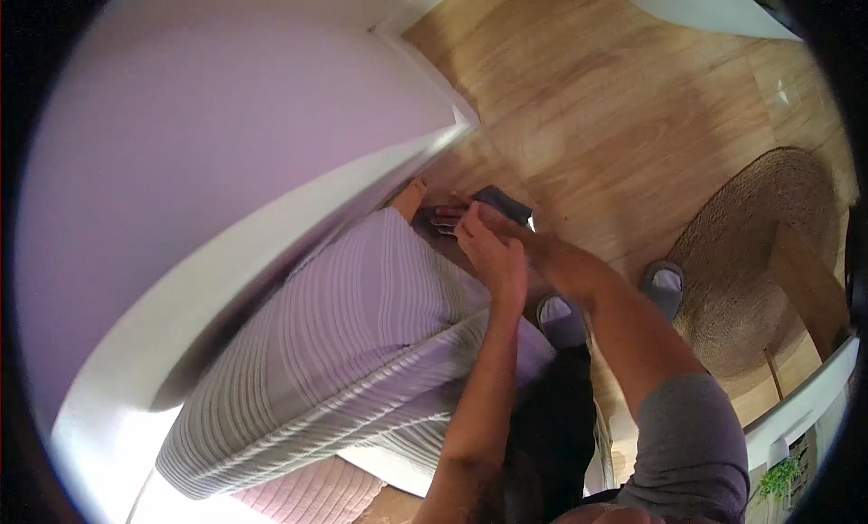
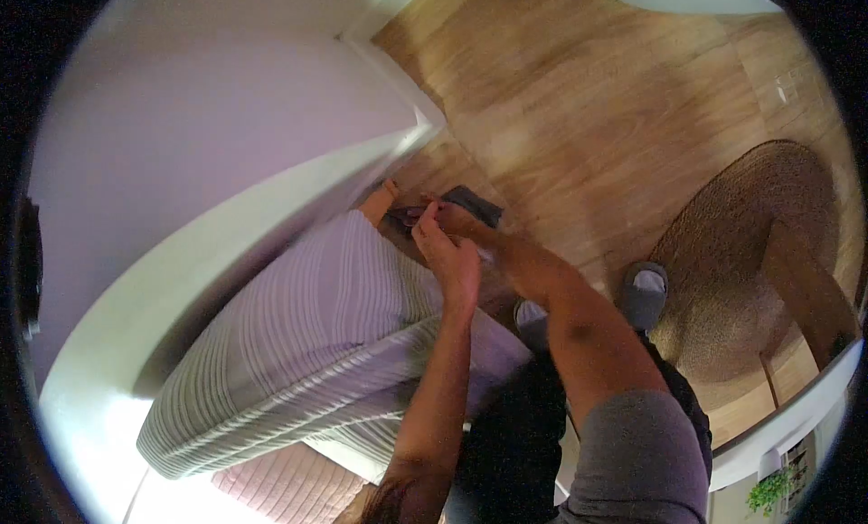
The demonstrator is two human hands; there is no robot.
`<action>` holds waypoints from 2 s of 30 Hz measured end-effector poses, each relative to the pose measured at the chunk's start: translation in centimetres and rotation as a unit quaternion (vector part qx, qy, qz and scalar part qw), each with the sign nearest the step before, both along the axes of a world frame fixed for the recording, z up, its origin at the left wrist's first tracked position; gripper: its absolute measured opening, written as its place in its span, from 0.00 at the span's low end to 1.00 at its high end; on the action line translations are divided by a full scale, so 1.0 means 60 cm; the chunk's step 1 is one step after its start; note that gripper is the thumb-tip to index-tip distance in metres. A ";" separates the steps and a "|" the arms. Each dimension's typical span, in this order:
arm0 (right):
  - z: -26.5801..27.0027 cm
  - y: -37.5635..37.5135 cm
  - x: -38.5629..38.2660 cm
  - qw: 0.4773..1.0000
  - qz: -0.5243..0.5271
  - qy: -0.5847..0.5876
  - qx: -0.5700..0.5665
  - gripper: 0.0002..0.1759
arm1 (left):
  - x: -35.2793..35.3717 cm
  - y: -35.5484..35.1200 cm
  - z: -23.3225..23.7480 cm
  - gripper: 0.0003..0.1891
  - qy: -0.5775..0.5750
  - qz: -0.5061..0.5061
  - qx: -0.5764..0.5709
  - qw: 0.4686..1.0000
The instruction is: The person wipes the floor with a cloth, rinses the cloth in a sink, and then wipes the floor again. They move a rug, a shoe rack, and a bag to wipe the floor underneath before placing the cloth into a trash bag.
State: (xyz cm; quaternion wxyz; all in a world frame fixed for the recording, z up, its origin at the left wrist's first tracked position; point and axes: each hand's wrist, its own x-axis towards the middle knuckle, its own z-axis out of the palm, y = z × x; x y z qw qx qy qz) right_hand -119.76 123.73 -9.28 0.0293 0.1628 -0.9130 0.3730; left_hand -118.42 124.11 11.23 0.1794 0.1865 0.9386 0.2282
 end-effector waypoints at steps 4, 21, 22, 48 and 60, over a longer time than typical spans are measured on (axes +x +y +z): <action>0.040 0.265 0.040 0.987 -0.038 -0.011 0.158 0.23 | -0.051 0.030 -0.117 0.37 -0.114 0.044 -0.054 0.991; 0.062 0.487 -0.209 0.954 -0.300 0.005 0.030 0.24 | -0.060 0.091 -0.274 0.60 -0.106 -0.185 -0.204 0.955; 0.068 0.532 -0.191 0.920 -0.389 -0.019 0.054 0.23 | -0.060 0.092 -0.272 0.59 -0.139 -0.159 -0.205 0.956; 0.036 0.765 0.597 0.568 -0.726 -0.186 0.340 0.27 | -0.051 0.138 -0.322 0.66 0.118 -0.448 -0.514 0.722; 0.110 0.731 0.592 0.901 -0.326 -0.284 -0.031 0.29 | 0.335 0.773 -0.245 0.38 -0.044 -0.577 0.105 0.809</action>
